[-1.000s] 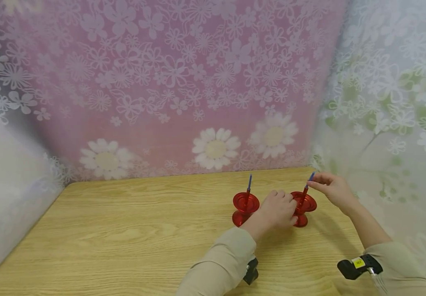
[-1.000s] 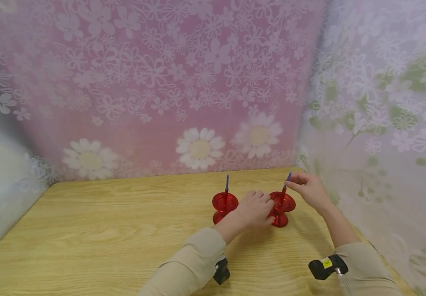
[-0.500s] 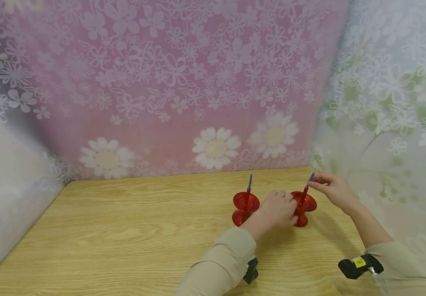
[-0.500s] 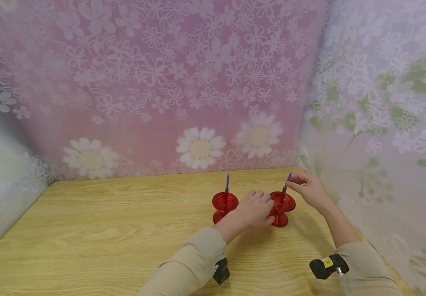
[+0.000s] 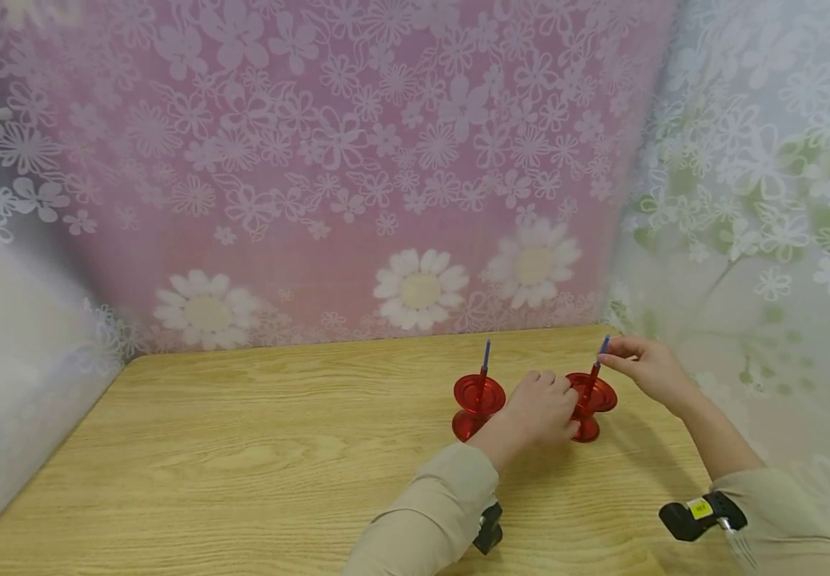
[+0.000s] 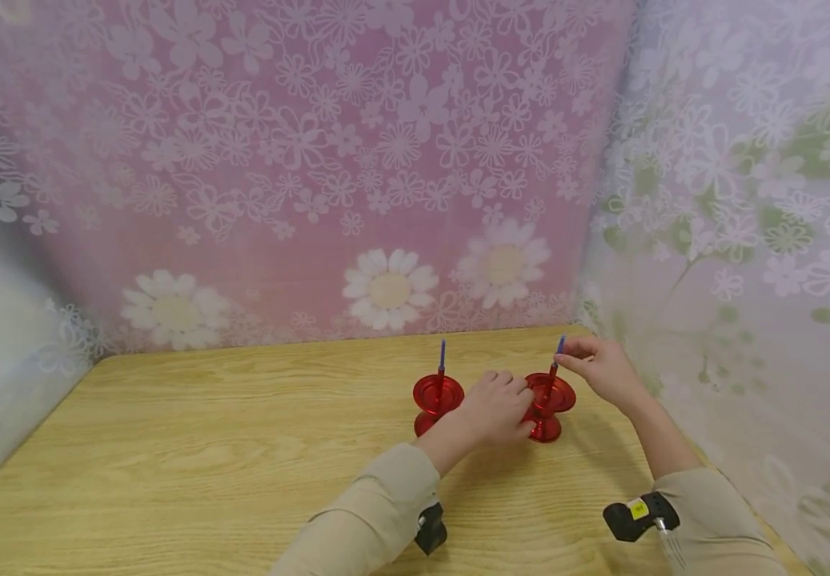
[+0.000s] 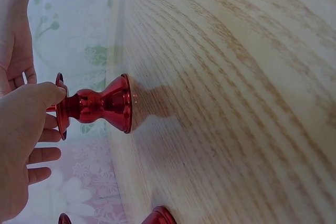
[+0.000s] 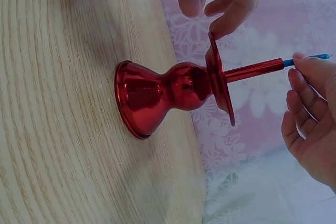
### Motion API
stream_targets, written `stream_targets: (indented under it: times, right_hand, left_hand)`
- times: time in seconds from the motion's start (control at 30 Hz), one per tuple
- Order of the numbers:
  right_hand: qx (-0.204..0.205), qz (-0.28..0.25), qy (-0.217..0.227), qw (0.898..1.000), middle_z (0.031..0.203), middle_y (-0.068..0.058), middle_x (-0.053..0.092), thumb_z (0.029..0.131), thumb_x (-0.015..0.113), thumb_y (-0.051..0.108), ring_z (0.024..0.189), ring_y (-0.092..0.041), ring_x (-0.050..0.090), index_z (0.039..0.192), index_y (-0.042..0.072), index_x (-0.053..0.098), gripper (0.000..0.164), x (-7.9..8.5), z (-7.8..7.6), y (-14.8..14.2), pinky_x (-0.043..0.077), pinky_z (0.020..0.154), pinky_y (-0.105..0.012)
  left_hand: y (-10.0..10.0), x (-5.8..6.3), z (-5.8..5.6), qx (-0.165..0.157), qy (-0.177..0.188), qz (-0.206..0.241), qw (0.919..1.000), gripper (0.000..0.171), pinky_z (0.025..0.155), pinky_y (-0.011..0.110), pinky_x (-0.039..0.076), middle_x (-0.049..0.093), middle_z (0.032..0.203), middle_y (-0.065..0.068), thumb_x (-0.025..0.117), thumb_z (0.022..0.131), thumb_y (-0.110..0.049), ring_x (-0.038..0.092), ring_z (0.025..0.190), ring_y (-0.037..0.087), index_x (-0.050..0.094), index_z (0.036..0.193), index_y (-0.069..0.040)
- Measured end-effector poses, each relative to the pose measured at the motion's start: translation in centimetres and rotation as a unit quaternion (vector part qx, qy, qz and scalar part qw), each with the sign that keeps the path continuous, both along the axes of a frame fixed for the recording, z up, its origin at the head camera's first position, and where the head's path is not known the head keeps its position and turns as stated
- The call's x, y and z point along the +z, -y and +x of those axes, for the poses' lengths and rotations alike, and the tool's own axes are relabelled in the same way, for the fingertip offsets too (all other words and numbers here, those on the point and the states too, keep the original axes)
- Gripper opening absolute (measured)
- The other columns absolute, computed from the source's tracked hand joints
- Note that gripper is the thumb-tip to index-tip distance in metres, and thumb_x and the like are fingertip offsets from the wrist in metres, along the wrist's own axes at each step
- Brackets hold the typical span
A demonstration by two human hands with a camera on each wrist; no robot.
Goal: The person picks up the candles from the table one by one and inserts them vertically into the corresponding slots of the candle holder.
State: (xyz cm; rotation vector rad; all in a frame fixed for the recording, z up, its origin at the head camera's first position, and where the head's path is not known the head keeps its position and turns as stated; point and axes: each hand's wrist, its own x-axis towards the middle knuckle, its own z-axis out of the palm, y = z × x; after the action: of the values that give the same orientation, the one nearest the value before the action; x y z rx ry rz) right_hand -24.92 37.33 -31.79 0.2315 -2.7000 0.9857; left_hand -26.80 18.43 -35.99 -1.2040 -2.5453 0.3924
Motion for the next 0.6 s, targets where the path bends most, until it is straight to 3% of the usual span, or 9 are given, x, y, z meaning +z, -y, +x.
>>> stream_targets:
  times: [0.17,0.4,0.6]
  right_hand:
    - [0.008,0.000,-0.007,1.000,0.109,-0.020,0.057,0.093,0.058,0.025,0.088,-0.021,0.049,0.100,-0.003,0.065,0.030,-0.22,-0.12,-0.08,0.041,0.066,-0.035]
    - [0.013,0.001,-0.008,1.000,0.115,-0.024,0.055,0.092,0.058,0.026,0.091,-0.024,0.049,0.100,-0.003,0.065,0.031,-0.47,-0.18,-0.15,0.042,0.065,-0.035]
    - [0.010,0.001,-0.021,1.000,0.109,-0.021,0.059,0.093,0.058,0.024,0.085,-0.017,0.050,0.099,-0.003,0.066,0.029,-0.76,-0.43,-0.21,0.042,0.064,-0.034]
  left_hand:
    - [-0.07,-0.03,0.04,0.000,0.003,0.001,1.0000,0.035,0.086,0.024,0.034,0.050,0.107,-0.013,0.043,0.091,-0.055,0.044,0.097,0.007,0.057,0.110,-0.029]
    - [0.01,0.05,0.22,0.002,0.006,0.002,1.0000,0.034,0.085,0.024,0.034,0.050,0.107,-0.014,0.044,0.091,-0.055,0.044,0.097,0.007,0.057,0.109,-0.029]
    - [0.15,0.17,0.20,-0.001,0.002,0.002,1.0000,0.034,0.085,0.024,0.034,0.050,0.106,-0.013,0.044,0.091,-0.054,0.044,0.096,0.007,0.057,0.109,-0.029]
